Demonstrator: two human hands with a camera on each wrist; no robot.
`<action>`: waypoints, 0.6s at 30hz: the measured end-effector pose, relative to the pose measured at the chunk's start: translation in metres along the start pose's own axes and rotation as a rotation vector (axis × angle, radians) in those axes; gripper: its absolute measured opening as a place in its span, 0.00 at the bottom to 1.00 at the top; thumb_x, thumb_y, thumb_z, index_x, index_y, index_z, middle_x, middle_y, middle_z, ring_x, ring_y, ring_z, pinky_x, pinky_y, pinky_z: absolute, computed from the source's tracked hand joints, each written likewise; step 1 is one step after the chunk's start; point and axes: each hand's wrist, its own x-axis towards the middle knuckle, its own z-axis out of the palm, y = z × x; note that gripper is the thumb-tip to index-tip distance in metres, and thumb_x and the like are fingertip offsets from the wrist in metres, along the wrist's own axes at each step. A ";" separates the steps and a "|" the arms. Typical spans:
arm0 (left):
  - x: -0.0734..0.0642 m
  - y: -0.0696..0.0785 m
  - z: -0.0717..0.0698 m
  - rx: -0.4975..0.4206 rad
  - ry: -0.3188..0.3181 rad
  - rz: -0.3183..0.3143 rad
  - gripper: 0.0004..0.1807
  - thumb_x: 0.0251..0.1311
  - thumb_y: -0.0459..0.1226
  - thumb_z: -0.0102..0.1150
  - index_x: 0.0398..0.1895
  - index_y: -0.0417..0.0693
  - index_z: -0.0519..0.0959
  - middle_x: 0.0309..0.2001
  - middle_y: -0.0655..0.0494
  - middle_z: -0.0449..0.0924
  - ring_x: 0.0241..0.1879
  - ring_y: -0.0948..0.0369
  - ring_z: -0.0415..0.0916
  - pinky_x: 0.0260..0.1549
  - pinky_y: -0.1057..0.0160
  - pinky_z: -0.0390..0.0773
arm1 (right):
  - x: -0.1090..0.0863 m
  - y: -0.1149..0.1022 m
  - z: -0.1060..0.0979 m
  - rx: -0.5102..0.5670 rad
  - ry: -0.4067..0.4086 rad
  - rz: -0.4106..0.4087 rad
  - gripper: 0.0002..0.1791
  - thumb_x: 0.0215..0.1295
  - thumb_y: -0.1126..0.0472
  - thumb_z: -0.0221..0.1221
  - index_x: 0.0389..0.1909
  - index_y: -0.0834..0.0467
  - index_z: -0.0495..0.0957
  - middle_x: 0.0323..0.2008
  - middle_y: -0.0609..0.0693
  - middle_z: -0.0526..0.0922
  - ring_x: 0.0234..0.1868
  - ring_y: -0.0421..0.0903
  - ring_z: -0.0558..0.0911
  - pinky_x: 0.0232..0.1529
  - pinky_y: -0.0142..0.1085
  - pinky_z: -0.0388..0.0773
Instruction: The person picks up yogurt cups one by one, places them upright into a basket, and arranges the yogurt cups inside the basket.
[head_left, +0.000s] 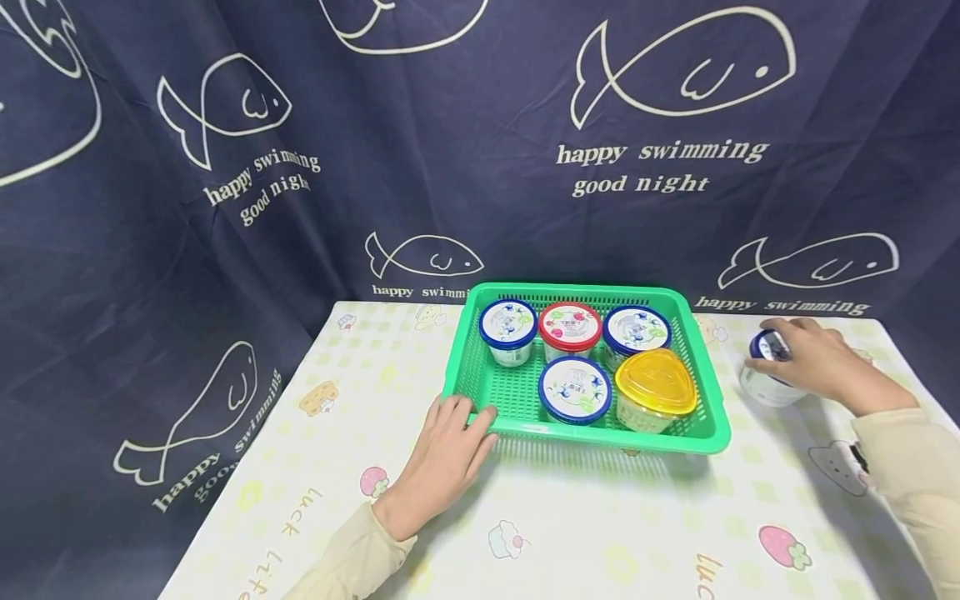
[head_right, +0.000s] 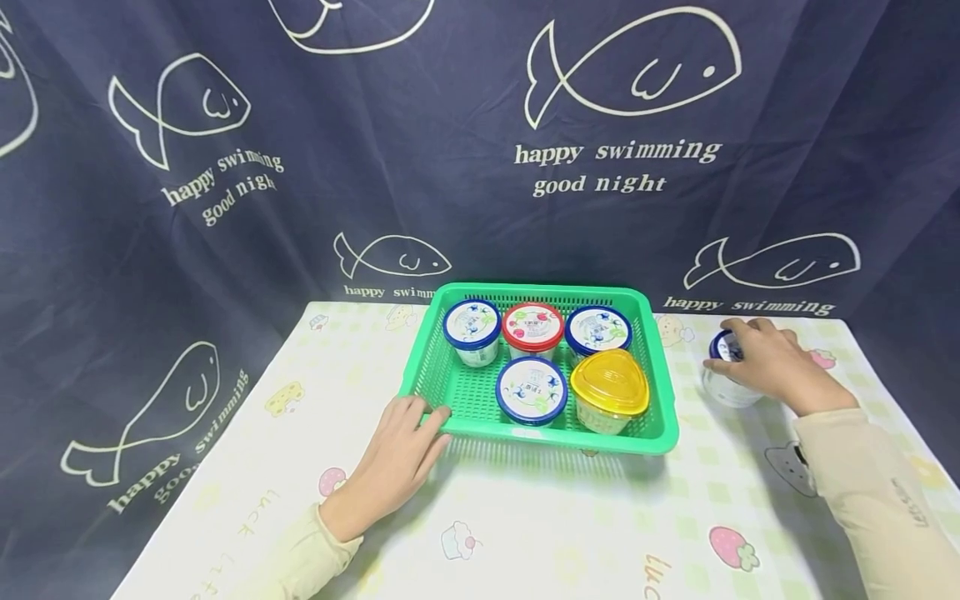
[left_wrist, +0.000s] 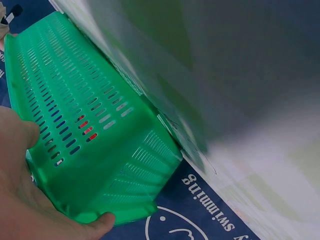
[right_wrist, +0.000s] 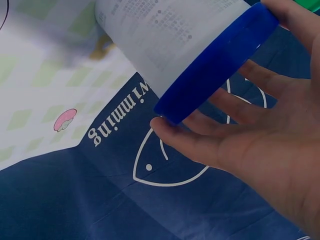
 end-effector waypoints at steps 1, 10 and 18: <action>0.000 0.000 0.000 0.002 0.000 0.001 0.16 0.77 0.47 0.42 0.58 0.52 0.72 0.42 0.53 0.70 0.49 0.51 0.66 0.55 0.49 0.64 | 0.000 0.000 0.000 -0.001 0.000 -0.001 0.37 0.61 0.49 0.67 0.59 0.71 0.64 0.54 0.85 0.63 0.49 0.88 0.66 0.45 0.78 0.64; 0.002 0.000 0.000 0.023 0.014 0.017 0.18 0.79 0.49 0.36 0.57 0.53 0.73 0.41 0.54 0.69 0.48 0.51 0.65 0.51 0.52 0.65 | 0.002 0.004 -0.002 -0.040 0.017 -0.043 0.38 0.58 0.49 0.70 0.57 0.71 0.68 0.51 0.84 0.69 0.50 0.84 0.68 0.46 0.75 0.66; 0.000 -0.001 0.001 0.035 -0.003 0.006 0.18 0.78 0.49 0.36 0.58 0.53 0.72 0.41 0.53 0.69 0.48 0.52 0.65 0.52 0.52 0.66 | 0.009 -0.003 -0.005 -0.044 0.095 -0.119 0.36 0.53 0.51 0.72 0.54 0.71 0.72 0.48 0.78 0.75 0.50 0.78 0.71 0.49 0.72 0.65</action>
